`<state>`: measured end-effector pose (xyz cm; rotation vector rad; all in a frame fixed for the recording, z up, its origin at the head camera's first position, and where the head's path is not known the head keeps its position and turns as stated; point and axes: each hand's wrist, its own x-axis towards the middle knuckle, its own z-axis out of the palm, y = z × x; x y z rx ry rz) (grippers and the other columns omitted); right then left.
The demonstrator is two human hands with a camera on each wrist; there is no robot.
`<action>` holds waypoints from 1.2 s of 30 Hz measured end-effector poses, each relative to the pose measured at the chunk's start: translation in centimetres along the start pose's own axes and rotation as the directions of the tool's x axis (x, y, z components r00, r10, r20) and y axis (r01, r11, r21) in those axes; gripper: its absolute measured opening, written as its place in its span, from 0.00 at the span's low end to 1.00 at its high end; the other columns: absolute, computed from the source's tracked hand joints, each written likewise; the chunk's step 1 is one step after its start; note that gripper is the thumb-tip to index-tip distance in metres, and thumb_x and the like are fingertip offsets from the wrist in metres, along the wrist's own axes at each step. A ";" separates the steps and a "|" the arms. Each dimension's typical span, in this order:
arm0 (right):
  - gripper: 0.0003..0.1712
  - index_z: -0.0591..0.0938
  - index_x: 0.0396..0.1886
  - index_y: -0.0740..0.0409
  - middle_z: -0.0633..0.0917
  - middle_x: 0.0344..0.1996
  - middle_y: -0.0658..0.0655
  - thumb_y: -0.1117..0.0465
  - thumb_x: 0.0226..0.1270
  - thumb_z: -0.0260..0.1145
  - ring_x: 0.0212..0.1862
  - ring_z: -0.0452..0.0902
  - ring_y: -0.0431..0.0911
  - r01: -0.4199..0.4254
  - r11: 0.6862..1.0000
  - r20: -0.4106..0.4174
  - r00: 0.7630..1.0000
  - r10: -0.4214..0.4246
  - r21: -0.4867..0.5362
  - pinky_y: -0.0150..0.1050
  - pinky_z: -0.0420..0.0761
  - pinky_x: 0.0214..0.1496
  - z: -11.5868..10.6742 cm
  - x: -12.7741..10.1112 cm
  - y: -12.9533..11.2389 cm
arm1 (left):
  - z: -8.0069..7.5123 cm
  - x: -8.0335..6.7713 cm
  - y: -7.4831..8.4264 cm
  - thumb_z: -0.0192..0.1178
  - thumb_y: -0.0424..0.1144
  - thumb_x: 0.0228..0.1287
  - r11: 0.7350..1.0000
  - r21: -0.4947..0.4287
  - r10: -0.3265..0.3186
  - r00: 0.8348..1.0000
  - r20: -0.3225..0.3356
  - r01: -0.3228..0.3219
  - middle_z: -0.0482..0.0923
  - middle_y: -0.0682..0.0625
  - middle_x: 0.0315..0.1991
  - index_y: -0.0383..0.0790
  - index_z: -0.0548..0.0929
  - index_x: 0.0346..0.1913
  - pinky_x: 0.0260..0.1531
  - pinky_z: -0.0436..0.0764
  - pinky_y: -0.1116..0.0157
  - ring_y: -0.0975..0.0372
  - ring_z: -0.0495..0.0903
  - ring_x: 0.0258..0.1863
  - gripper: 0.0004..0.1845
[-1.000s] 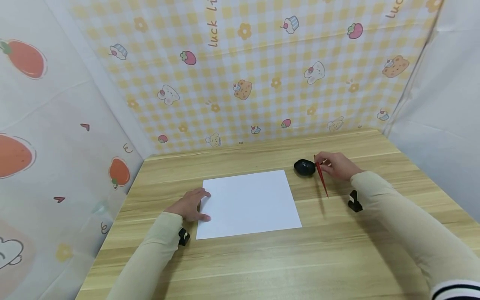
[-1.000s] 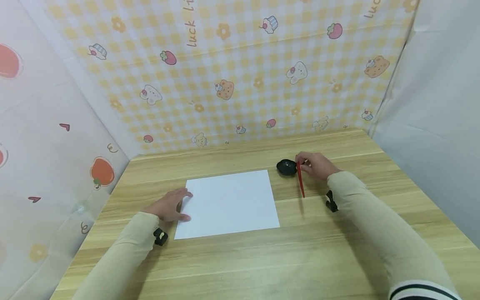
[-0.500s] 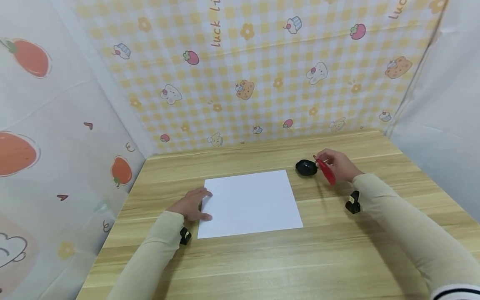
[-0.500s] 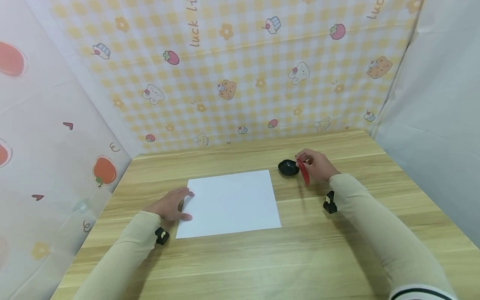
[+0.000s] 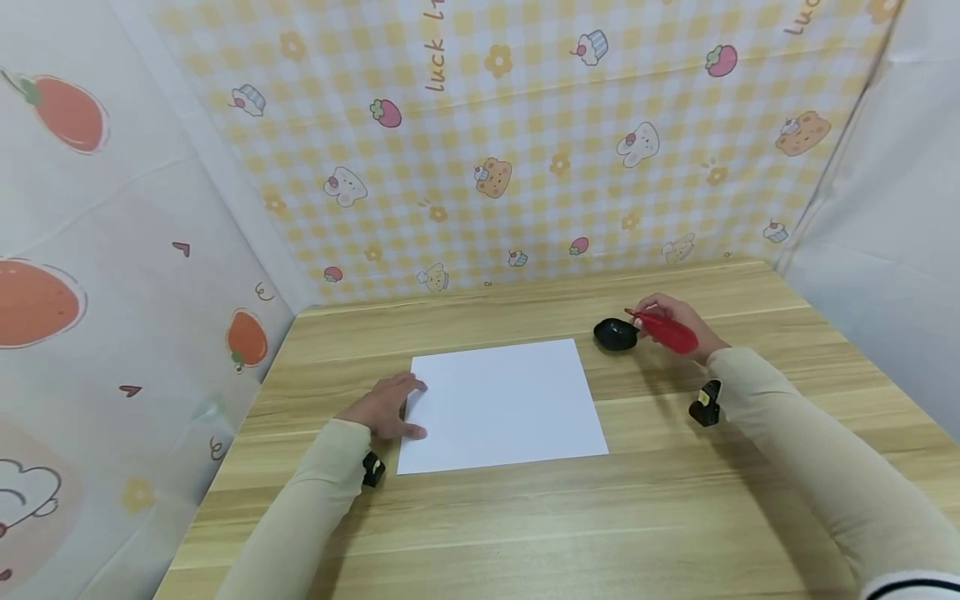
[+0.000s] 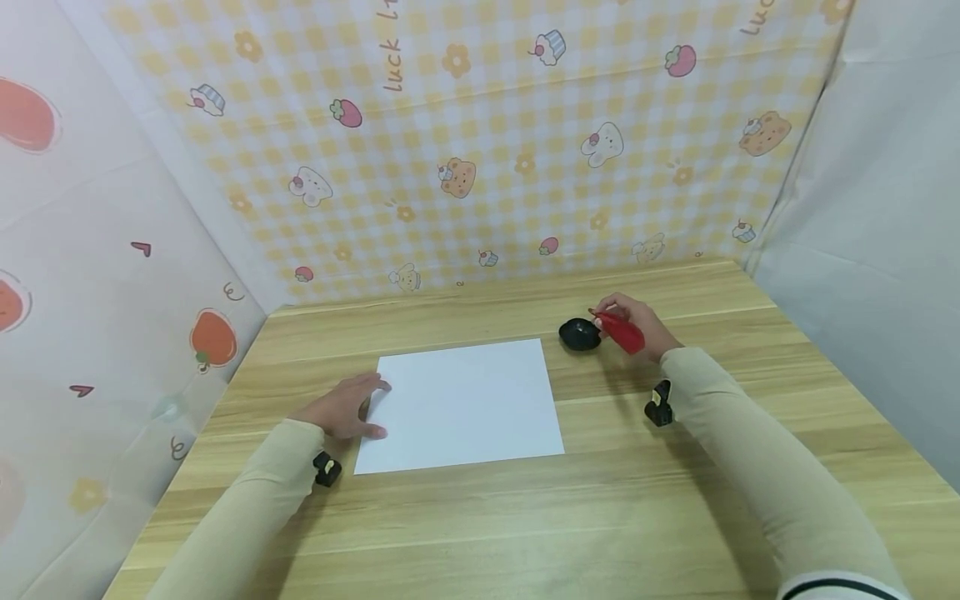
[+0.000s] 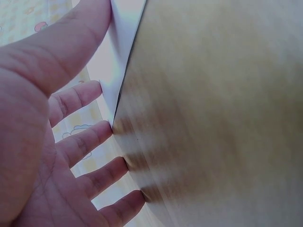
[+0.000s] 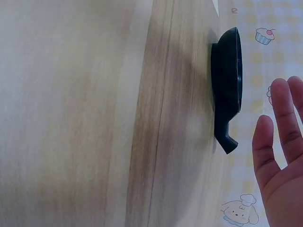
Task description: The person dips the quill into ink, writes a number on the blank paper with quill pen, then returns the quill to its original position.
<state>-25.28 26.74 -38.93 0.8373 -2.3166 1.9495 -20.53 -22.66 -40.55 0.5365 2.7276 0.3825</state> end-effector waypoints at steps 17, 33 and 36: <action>0.10 0.67 0.44 0.76 0.85 0.34 0.39 0.72 0.69 0.56 0.34 0.84 0.40 -0.102 0.995 -0.094 0.990 0.101 -0.007 0.30 0.80 0.33 0.6 -0.3 -0.4 | -0.1 -0.2 0.1 0.73 0.48 0.53 1.000 -0.020 0.005 1.000 -0.004 -0.005 0.56 0.35 0.72 0.36 0.69 0.66 0.66 0.57 0.44 0.40 0.54 0.70 0.40; 0.20 0.70 0.54 0.65 0.79 0.51 0.73 0.52 0.78 0.50 0.40 0.83 0.40 -0.275 0.923 -0.155 0.958 0.240 -0.270 0.32 0.80 0.40 -0.7 -0.1 2.2 | 0.5 0.3 -0.7 0.73 0.49 0.53 1.000 -0.004 0.013 1.000 -0.013 -0.013 0.56 0.36 0.72 0.38 0.69 0.66 0.64 0.59 0.43 0.41 0.54 0.70 0.40; 0.25 0.70 0.59 0.68 0.77 0.54 0.74 0.50 0.79 0.48 0.42 0.83 0.43 -0.293 0.919 -0.149 0.954 0.262 -0.264 0.32 0.79 0.41 -0.7 0.0 2.1 | 0.5 0.4 -0.9 0.73 0.49 0.53 1.000 -0.001 0.017 1.000 -0.013 -0.017 0.56 0.36 0.72 0.38 0.68 0.67 0.64 0.59 0.43 0.41 0.54 0.70 0.40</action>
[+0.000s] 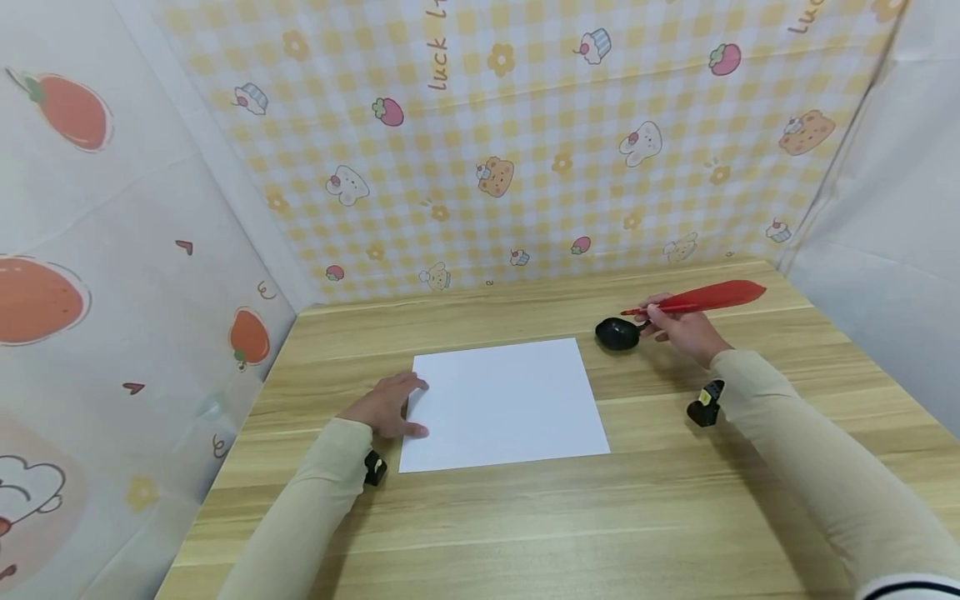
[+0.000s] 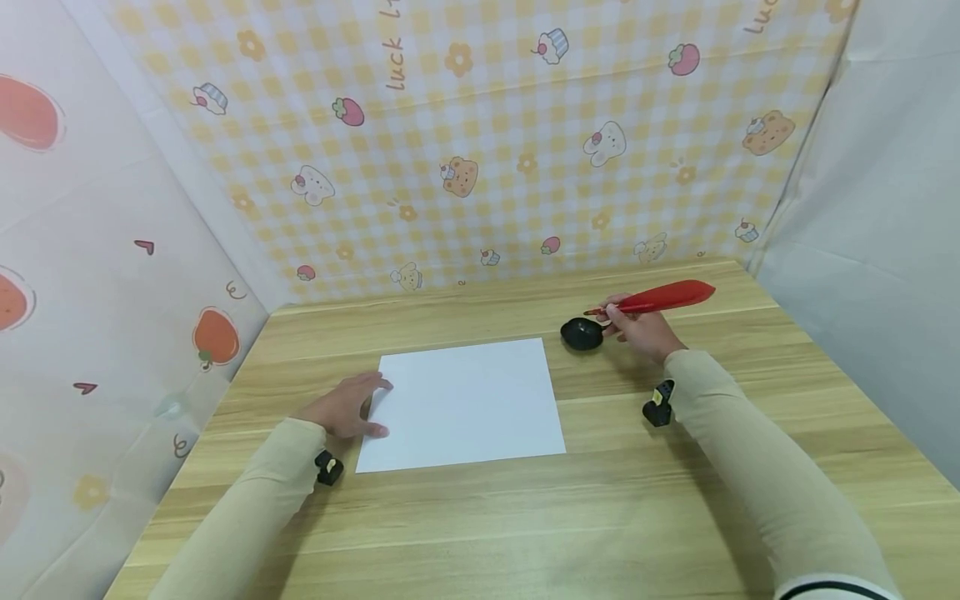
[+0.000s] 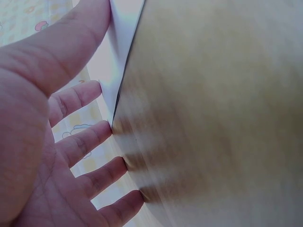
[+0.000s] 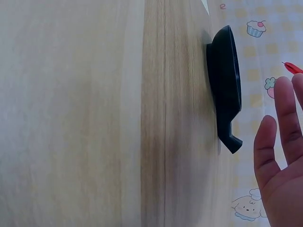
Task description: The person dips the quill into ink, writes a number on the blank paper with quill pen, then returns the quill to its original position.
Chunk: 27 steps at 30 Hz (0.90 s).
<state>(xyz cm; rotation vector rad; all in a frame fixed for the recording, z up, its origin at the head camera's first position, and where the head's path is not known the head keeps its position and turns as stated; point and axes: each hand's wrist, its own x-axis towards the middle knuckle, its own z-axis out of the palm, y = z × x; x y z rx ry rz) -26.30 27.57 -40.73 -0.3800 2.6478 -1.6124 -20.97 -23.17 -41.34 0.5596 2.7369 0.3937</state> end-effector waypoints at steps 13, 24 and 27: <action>0.29 0.72 0.63 0.68 0.83 0.48 0.66 0.48 0.77 0.51 0.41 0.82 0.42 -0.083 0.997 0.020 0.996 0.083 -0.010 0.33 0.79 0.42 0.1 0.1 0.1 | 0.0 0.0 0.0 0.73 0.49 0.53 1.000 -0.005 -0.002 1.000 0.002 0.002 0.56 0.35 0.72 0.38 0.68 0.66 0.65 0.59 0.43 0.41 0.54 0.70 0.40; 0.19 0.76 0.54 0.64 0.84 0.41 0.64 0.54 0.76 0.56 0.38 0.81 0.45 -0.099 0.989 0.020 0.995 0.102 -0.108 0.37 0.78 0.37 0.6 0.8 0.1 | -0.1 -0.1 0.2 0.73 0.49 0.53 1.000 0.003 0.008 1.000 0.002 -0.008 0.57 0.35 0.71 0.36 0.68 0.66 0.65 0.59 0.43 0.40 0.55 0.70 0.41; 0.19 0.76 0.55 0.63 0.84 0.41 0.63 0.53 0.76 0.55 0.39 0.81 0.47 -0.118 0.985 0.018 0.992 0.121 -0.128 0.37 0.77 0.38 0.8 0.9 0.0 | -0.1 -0.1 0.4 0.73 0.49 0.53 1.000 0.000 -0.002 1.000 0.003 0.002 0.57 0.35 0.72 0.37 0.68 0.66 0.65 0.59 0.44 0.41 0.54 0.70 0.41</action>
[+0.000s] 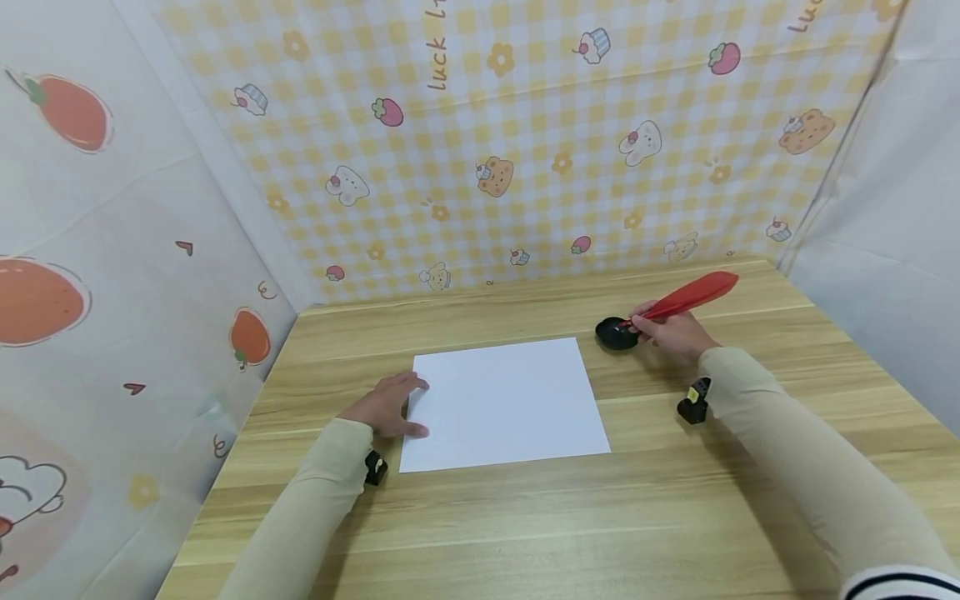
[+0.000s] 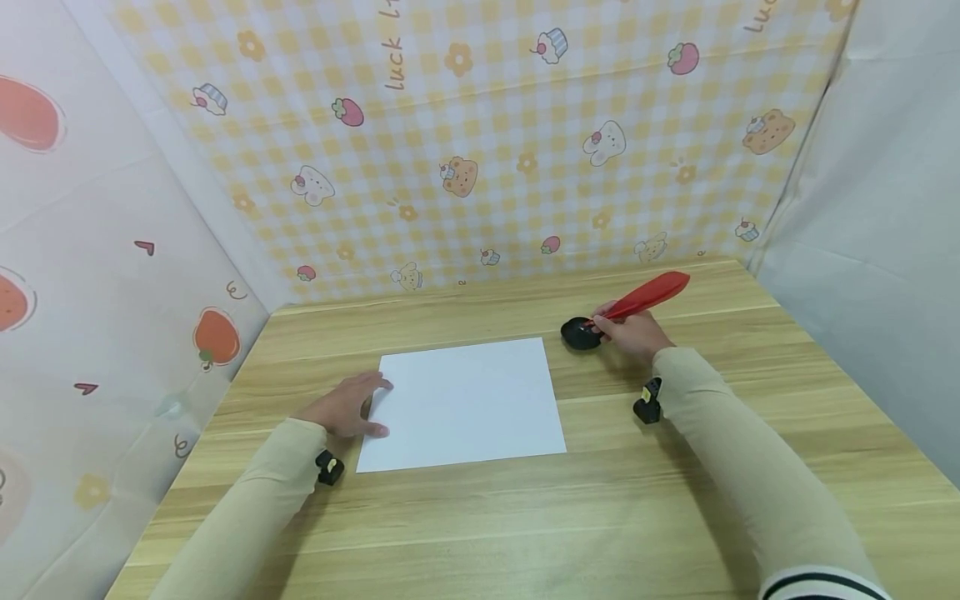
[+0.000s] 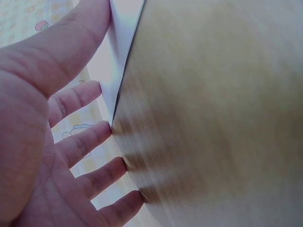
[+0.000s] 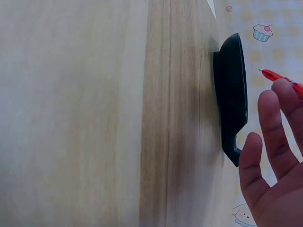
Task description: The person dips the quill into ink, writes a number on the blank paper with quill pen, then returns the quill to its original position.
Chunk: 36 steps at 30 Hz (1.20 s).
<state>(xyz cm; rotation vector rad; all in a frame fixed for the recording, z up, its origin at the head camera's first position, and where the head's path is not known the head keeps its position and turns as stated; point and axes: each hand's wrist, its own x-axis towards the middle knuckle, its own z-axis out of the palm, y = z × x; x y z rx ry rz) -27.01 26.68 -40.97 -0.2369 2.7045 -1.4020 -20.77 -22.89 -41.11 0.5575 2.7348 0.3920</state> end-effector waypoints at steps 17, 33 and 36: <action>0.15 0.77 0.50 0.65 0.84 0.40 0.62 0.58 0.75 0.55 0.36 0.79 0.52 -0.060 0.997 0.015 0.998 0.061 -0.047 0.39 0.75 0.41 0.7 0.6 -0.9 | -0.1 -0.2 0.1 0.73 0.49 0.53 1.000 0.005 0.009 1.000 -0.006 -0.009 0.57 0.35 0.71 0.36 0.69 0.66 0.64 0.60 0.43 0.40 0.55 0.69 0.40; 0.13 0.77 0.48 0.63 0.83 0.39 0.61 0.59 0.74 0.55 0.37 0.79 0.51 -0.083 0.993 0.041 0.995 0.087 -0.086 0.40 0.78 0.41 1.1 1.2 -0.7 | -0.1 -0.2 0.3 0.73 0.48 0.53 1.000 -0.002 -0.011 1.000 -0.002 0.011 0.57 0.35 0.71 0.36 0.70 0.66 0.65 0.58 0.44 0.41 0.54 0.70 0.40; 0.13 0.77 0.48 0.63 0.83 0.39 0.62 0.59 0.74 0.55 0.38 0.79 0.51 -0.085 0.992 0.047 0.995 0.089 -0.091 0.40 0.78 0.40 1.1 1.3 -0.7 | 0.0 -0.2 0.3 0.73 0.49 0.53 1.000 0.008 -0.014 1.000 0.000 0.014 0.57 0.35 0.71 0.37 0.69 0.66 0.66 0.58 0.44 0.41 0.54 0.70 0.40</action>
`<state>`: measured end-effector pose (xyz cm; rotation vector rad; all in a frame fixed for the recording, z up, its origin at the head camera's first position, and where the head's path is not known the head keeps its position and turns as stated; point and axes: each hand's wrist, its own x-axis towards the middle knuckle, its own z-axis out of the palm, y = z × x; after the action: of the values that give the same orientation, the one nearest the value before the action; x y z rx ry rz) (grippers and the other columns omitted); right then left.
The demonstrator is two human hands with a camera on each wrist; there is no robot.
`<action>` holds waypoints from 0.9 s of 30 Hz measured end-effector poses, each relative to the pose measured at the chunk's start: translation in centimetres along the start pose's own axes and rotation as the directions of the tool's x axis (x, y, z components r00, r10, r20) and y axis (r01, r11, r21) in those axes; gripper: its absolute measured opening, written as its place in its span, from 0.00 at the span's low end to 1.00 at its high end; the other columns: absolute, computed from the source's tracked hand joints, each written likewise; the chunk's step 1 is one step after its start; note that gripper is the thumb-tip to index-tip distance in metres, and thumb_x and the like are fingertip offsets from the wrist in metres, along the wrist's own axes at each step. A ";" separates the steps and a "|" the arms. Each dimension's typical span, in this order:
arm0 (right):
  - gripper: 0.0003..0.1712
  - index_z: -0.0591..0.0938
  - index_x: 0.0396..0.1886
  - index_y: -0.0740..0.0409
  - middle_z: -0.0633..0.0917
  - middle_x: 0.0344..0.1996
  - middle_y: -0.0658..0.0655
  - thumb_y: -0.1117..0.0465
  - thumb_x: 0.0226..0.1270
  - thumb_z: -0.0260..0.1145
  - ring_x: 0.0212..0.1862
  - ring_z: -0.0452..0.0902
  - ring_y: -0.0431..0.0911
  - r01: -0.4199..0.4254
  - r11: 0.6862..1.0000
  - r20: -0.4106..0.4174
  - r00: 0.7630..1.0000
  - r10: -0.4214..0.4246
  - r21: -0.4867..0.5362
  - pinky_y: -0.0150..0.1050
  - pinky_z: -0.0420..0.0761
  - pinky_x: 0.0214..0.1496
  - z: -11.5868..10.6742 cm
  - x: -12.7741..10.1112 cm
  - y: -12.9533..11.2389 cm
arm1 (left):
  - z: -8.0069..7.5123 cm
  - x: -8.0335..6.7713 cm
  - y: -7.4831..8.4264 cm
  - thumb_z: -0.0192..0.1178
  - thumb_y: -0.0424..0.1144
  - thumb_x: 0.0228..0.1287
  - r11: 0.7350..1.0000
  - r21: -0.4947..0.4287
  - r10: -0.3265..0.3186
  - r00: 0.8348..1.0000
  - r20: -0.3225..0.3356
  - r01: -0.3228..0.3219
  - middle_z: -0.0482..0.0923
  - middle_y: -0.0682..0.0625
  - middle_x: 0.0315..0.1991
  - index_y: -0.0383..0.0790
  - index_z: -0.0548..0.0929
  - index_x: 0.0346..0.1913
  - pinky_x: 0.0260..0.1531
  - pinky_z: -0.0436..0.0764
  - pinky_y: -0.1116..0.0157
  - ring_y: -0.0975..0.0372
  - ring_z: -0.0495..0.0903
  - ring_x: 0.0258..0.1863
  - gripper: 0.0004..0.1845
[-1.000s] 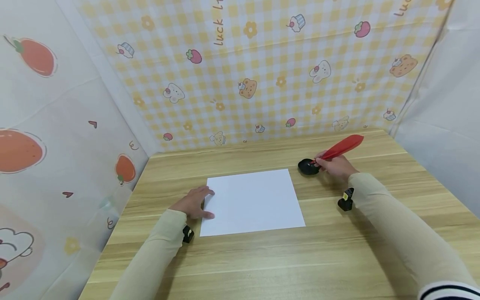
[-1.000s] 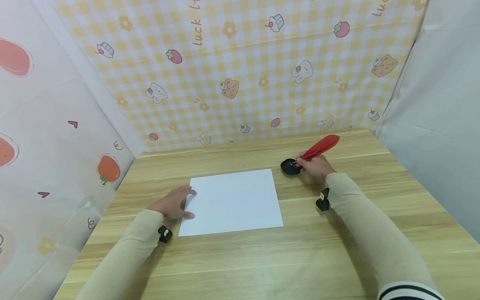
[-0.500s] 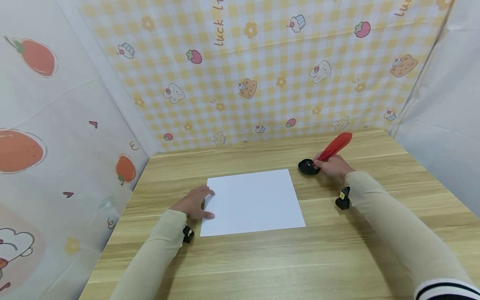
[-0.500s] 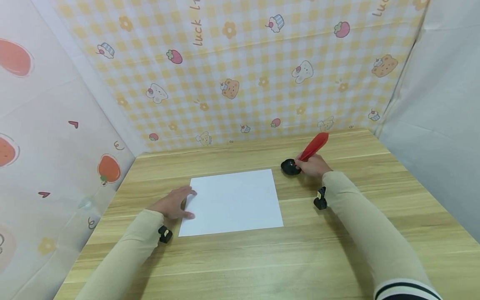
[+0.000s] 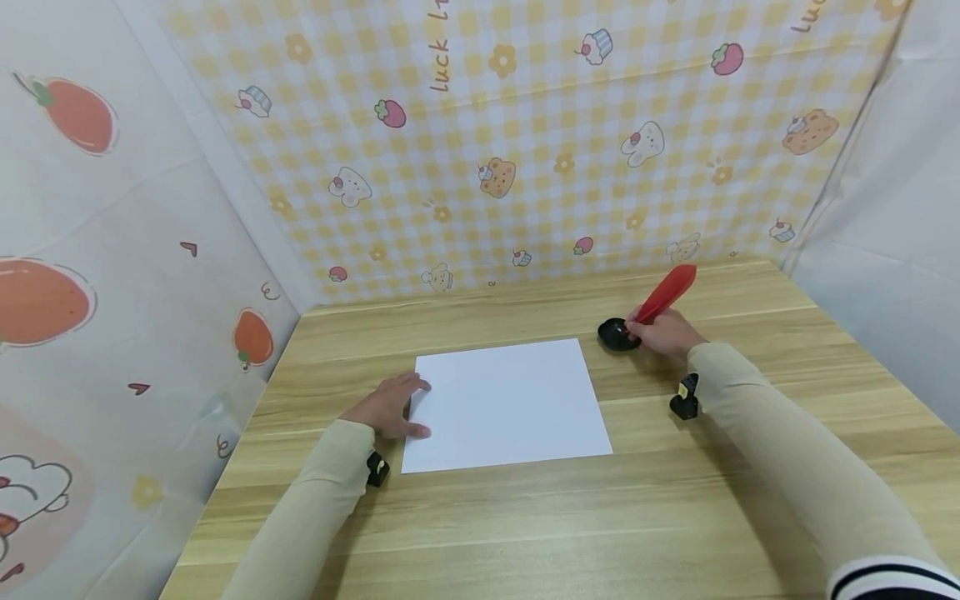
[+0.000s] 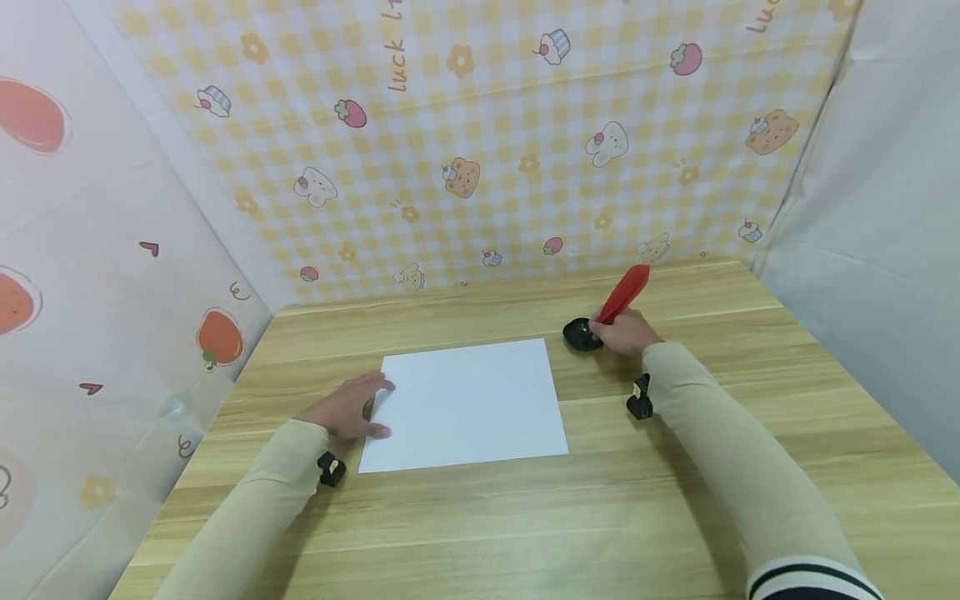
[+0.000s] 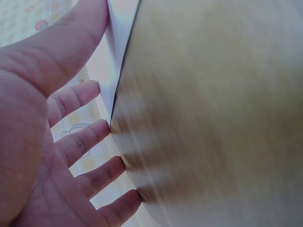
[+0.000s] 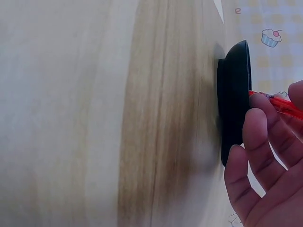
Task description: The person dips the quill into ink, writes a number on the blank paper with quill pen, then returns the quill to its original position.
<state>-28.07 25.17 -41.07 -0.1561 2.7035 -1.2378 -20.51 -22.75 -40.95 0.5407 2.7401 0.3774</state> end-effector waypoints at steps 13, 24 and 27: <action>0.15 0.77 0.50 0.65 0.83 0.40 0.63 0.58 0.75 0.55 0.34 0.78 0.50 0.001 0.997 0.006 1.000 -0.001 0.073 0.39 0.78 0.39 -0.3 0.0 -0.6 | 0.1 0.1 -0.3 0.73 0.49 0.54 1.000 -0.002 0.016 1.000 -0.005 -0.016 0.57 0.34 0.71 0.36 0.69 0.66 0.65 0.58 0.44 0.40 0.55 0.70 0.40; 0.20 0.75 0.56 0.66 0.82 0.45 0.65 0.55 0.76 0.54 0.37 0.79 0.48 0.004 0.991 0.024 1.000 -0.008 0.137 0.39 0.78 0.38 0.6 0.2 -2.2 | 0.1 0.1 -0.2 0.72 0.49 0.55 1.000 0.011 0.018 1.000 -0.002 -0.018 0.56 0.34 0.71 0.35 0.68 0.67 0.66 0.57 0.43 0.40 0.55 0.70 0.40; 0.21 0.75 0.57 0.66 0.83 0.44 0.64 0.54 0.76 0.55 0.38 0.79 0.48 0.016 0.989 0.021 1.000 -0.019 0.150 0.38 0.79 0.38 0.9 0.2 -2.6 | 0.1 0.1 -0.3 0.72 0.50 0.55 1.000 0.011 0.021 1.000 0.001 -0.021 0.56 0.34 0.71 0.35 0.68 0.67 0.66 0.58 0.44 0.40 0.55 0.70 0.40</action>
<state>-28.05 22.80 -39.70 -0.1742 2.5826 -1.4295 -20.66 -22.93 -41.10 0.5726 2.7395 0.3669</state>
